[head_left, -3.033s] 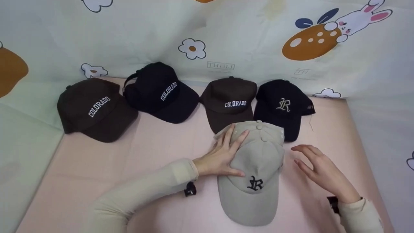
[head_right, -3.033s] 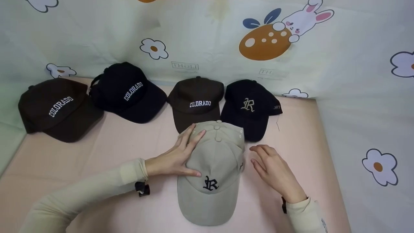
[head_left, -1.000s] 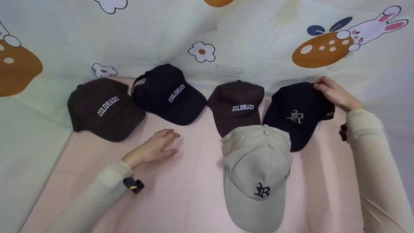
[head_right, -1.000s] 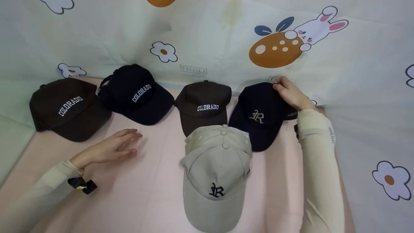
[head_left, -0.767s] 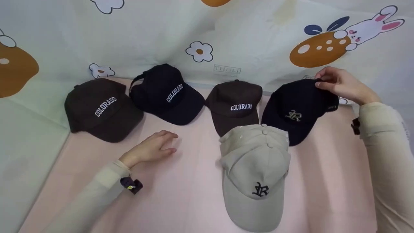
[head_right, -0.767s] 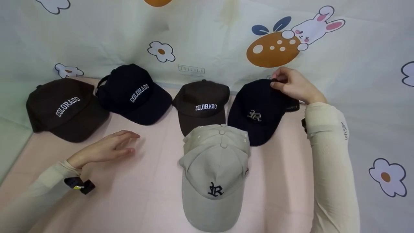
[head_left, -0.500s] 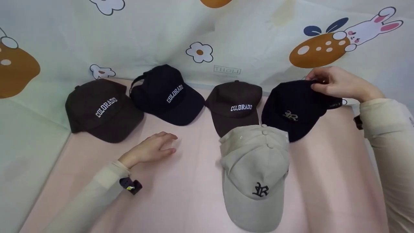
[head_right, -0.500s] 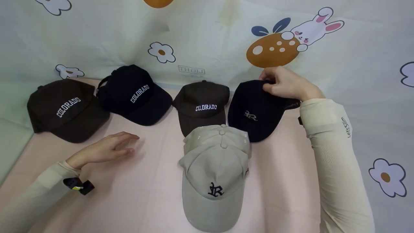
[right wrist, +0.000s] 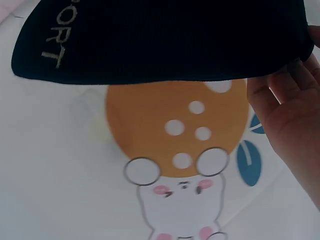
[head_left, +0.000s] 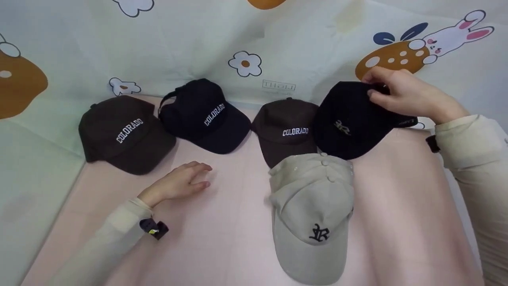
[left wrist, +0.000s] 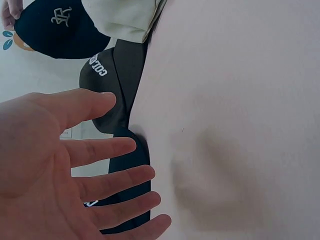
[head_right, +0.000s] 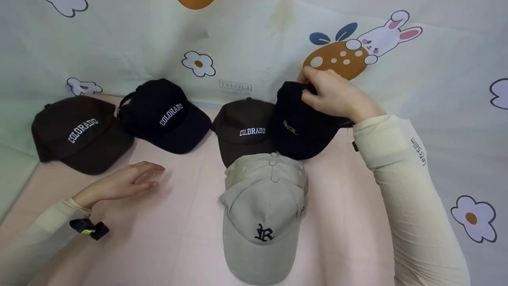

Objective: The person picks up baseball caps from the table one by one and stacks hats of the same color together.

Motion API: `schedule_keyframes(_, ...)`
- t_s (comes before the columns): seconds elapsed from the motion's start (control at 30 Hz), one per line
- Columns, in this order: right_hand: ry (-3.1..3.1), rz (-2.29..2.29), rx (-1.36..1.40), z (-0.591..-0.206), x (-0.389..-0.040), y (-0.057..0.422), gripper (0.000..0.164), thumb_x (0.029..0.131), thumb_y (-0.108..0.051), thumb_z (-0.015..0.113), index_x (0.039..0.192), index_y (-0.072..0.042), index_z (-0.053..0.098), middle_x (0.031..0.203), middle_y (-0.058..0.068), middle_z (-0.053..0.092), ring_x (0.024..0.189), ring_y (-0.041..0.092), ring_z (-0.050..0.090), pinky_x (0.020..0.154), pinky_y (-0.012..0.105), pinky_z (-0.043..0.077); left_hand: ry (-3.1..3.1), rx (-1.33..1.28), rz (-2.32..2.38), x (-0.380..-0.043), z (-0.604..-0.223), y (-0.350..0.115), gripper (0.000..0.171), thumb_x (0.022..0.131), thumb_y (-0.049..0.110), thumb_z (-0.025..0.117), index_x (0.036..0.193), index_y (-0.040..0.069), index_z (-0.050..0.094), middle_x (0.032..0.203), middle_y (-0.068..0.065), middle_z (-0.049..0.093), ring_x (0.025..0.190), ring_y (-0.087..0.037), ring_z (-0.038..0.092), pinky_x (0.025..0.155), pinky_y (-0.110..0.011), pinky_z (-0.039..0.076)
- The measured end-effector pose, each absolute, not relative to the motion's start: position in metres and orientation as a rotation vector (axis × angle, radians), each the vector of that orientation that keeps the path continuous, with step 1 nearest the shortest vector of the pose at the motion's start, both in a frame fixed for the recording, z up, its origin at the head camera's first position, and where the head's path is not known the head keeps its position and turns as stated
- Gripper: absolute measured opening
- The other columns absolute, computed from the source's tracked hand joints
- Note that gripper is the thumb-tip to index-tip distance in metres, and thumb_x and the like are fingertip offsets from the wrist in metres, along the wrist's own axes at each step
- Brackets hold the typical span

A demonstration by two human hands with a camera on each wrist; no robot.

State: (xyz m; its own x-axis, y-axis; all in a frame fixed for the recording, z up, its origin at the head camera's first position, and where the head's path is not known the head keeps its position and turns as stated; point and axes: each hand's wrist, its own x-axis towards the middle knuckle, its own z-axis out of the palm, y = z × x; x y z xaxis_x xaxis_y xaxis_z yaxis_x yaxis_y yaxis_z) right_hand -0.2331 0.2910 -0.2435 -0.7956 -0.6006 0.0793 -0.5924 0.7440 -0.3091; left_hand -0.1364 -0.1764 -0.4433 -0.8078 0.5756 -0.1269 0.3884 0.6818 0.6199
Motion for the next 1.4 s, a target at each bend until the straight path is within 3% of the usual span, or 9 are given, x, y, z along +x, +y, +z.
schedule_keyframes(0.4, 2.887, -0.472, -1.165, -0.230, -0.225, 0.256, 0.020, 0.095, -0.001, 0.050, 0.115, 0.004, 0.052, 0.104, 0.018, 0.062, 0.086, 0.026, 0.058, 0.075, 0.039, 0.043, 2.594, 0.753, 0.862, -0.135, -0.438, -0.183, 0.038, 0.093, 0.016, 0.060, 0.123, -0.006, 0.057, 0.119, -0.023, 0.059, 0.111, -0.038, 0.055, 0.094, -0.052, 0.043)
schedule_keyframes(0.63, 2.871, -0.421, -1.221, -0.222, -0.220, 0.237, 0.020, 0.097, -0.002, 0.049, 0.115, 0.005, 0.050, 0.098, 0.018, 0.063, 0.077, 0.026, 0.060, 0.069, 0.042, 0.046, 2.578, 0.744, 0.879, -0.135, -0.440, -0.183, 0.037, 0.093, 0.015, 0.060, 0.122, -0.006, 0.057, 0.119, -0.024, 0.058, 0.111, -0.039, 0.055, 0.094, -0.053, 0.043)
schedule_keyframes(0.87, 2.832, -0.487, -1.295, -0.221, -0.216, 0.218, 0.019, 0.097, -0.002, 0.049, 0.115, 0.004, 0.050, 0.103, 0.017, 0.062, 0.086, 0.028, 0.060, 0.075, 0.044, 0.046, 2.561, 0.750, 0.880, -0.135, -0.447, -0.182, 0.037, 0.093, 0.015, 0.060, 0.123, -0.006, 0.057, 0.118, -0.024, 0.058, 0.112, -0.039, 0.055, 0.096, -0.052, 0.042)
schedule_keyframes(1.03, 2.756, -0.589, -1.415, -0.229, -0.212, 0.196, 0.018, 0.098, -0.002, 0.049, 0.115, 0.002, 0.050, 0.099, 0.014, 0.062, 0.081, 0.026, 0.058, 0.072, 0.042, 0.046, 2.554, 0.737, 0.899, -0.137, -0.449, -0.182, 0.038, 0.094, 0.017, 0.060, 0.124, -0.005, 0.057, 0.120, -0.022, 0.058, 0.114, -0.039, 0.054, 0.097, -0.052, 0.041)
schedule_keyframes(1.4, 2.497, -0.691, -1.615, -0.262, -0.203, 0.129, 0.021, 0.097, -0.001, 0.047, 0.116, 0.006, 0.050, 0.112, 0.017, 0.061, 0.104, 0.028, 0.058, 0.093, 0.040, 0.044, 2.622, 0.763, 0.940, -0.144, -0.451, -0.190, 0.034, 0.092, 0.013, 0.061, 0.119, -0.006, 0.059, 0.113, -0.020, 0.061, 0.107, -0.038, 0.057, 0.094, -0.052, 0.043)
